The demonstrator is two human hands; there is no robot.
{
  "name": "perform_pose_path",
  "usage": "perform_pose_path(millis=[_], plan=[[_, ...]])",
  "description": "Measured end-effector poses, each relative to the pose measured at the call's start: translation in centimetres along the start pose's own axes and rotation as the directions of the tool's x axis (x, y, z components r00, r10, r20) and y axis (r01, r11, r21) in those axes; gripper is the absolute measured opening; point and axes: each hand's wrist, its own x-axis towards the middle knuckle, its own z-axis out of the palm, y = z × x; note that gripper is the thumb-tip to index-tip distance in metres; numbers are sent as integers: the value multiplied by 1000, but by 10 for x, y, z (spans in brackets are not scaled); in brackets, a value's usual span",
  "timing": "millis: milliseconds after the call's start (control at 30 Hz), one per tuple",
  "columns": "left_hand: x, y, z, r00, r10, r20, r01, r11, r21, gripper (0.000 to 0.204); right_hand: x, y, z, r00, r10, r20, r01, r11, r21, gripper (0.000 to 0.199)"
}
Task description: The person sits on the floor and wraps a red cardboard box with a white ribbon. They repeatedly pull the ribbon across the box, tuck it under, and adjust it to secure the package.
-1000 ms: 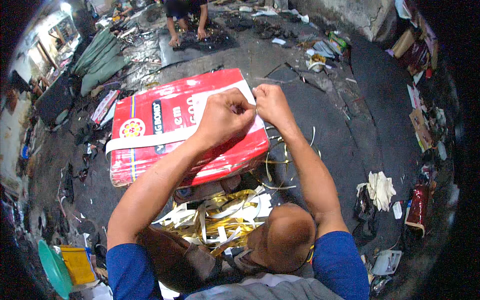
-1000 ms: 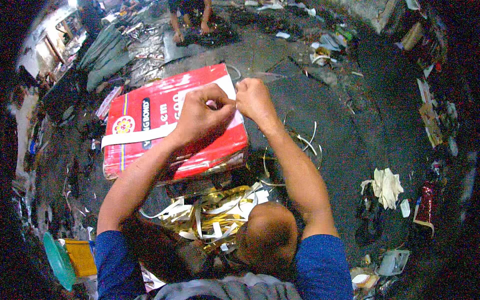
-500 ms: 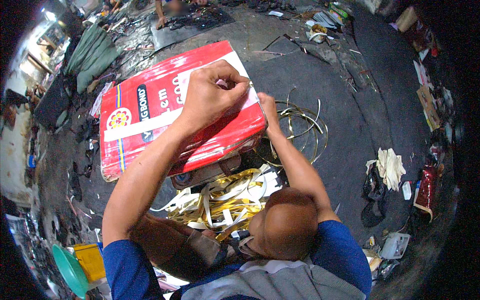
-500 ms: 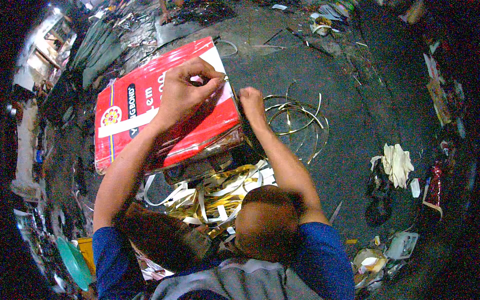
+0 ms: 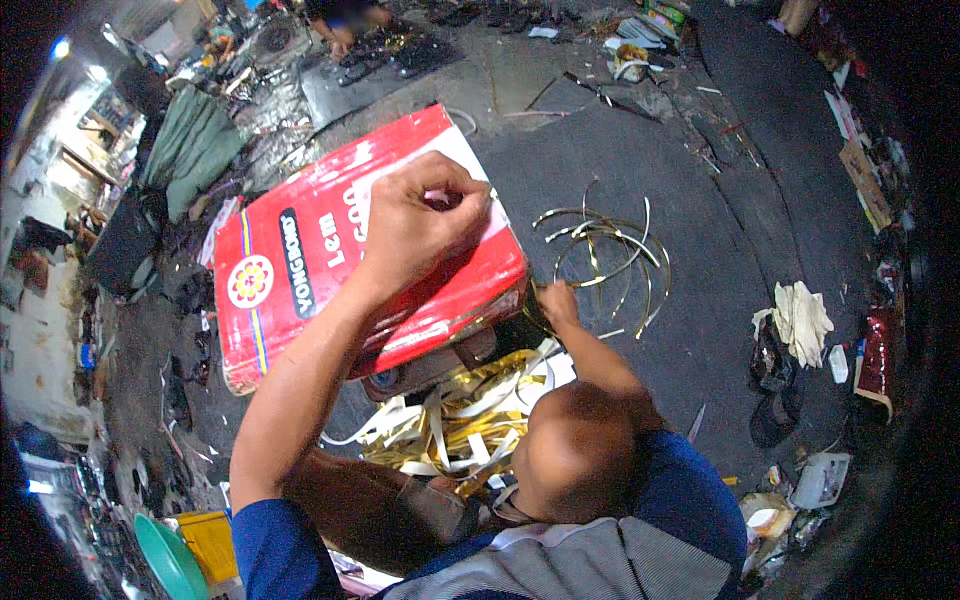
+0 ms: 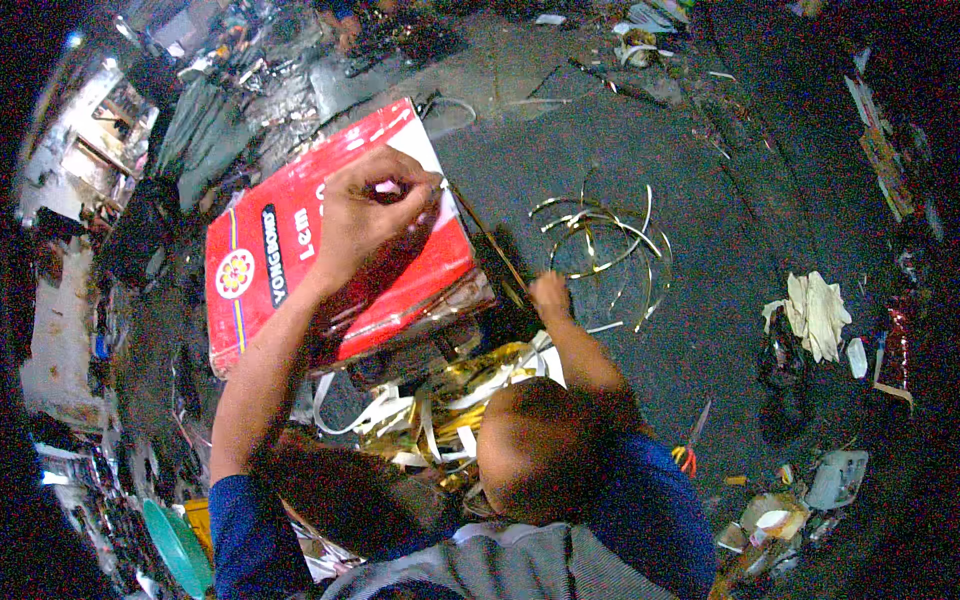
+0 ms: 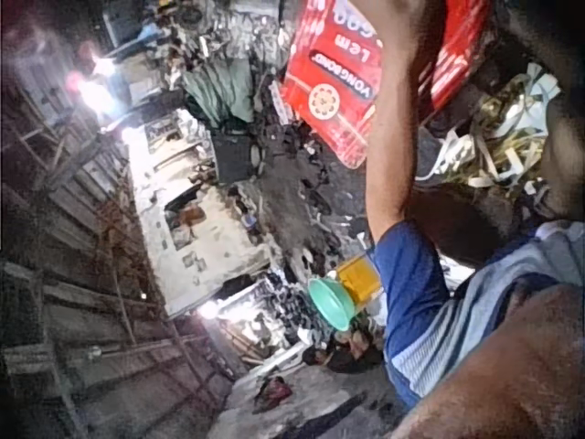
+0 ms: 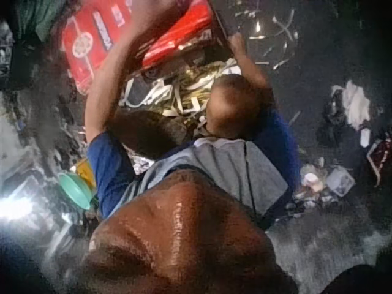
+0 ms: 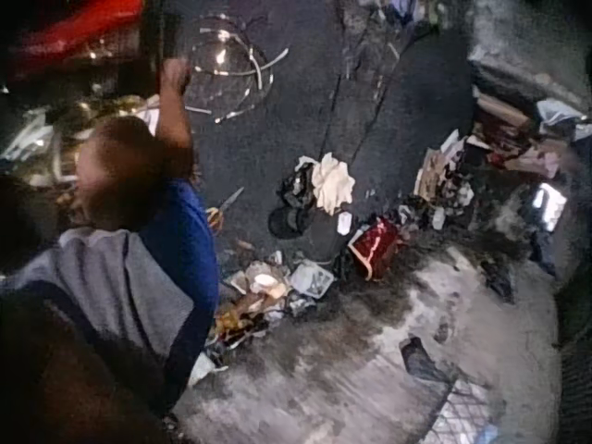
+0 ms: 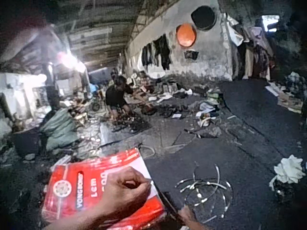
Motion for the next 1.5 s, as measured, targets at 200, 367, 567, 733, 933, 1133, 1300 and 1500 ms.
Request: perform_pose_path(millis=[200, 367, 567, 733, 933, 1133, 1300, 1500], plan=[[-11, -5, -24, 998, 60, -8, -59, 993, 101, 4, -29, -54, -10, 984, 164, 73, -156, 983, -102, 29], [-10, -2, -31, 937, 254, 239, -301, 935, 187, 20, -21, -32, -21, 984, 174, 38, -164, 969, -184, 32], [-13, -4, -42, 875, 397, 277, -471, 832, 294, 27, -32, -40, -40, 975, 170, 145, -111, 933, -342, 30], [-16, -14, -47, 849, 468, 247, -529, 766, 365, 15, -38, 12, -32, 991, 111, -76, -132, 902, -411, 29], [-37, -20, -55, 871, 448, 200, -489, 761, 427, 8, -47, -2, -90, 992, -27, -126, -17, 941, -338, 26], [-20, 32, -10, 881, 471, 35, -468, 859, 208, 47, -93, -201, -269, 775, -601, -196, 604, 795, -53, 11], [-53, 93, 41, 921, -145, 361, 312, 830, -463, 56, -162, -326, -308, 337, -662, -669, 893, 450, 5, 13], [-112, 110, -47, 615, -424, 665, 743, 595, -307, 23, -119, -288, -357, 493, -548, -676, 694, 717, -75, 19]])
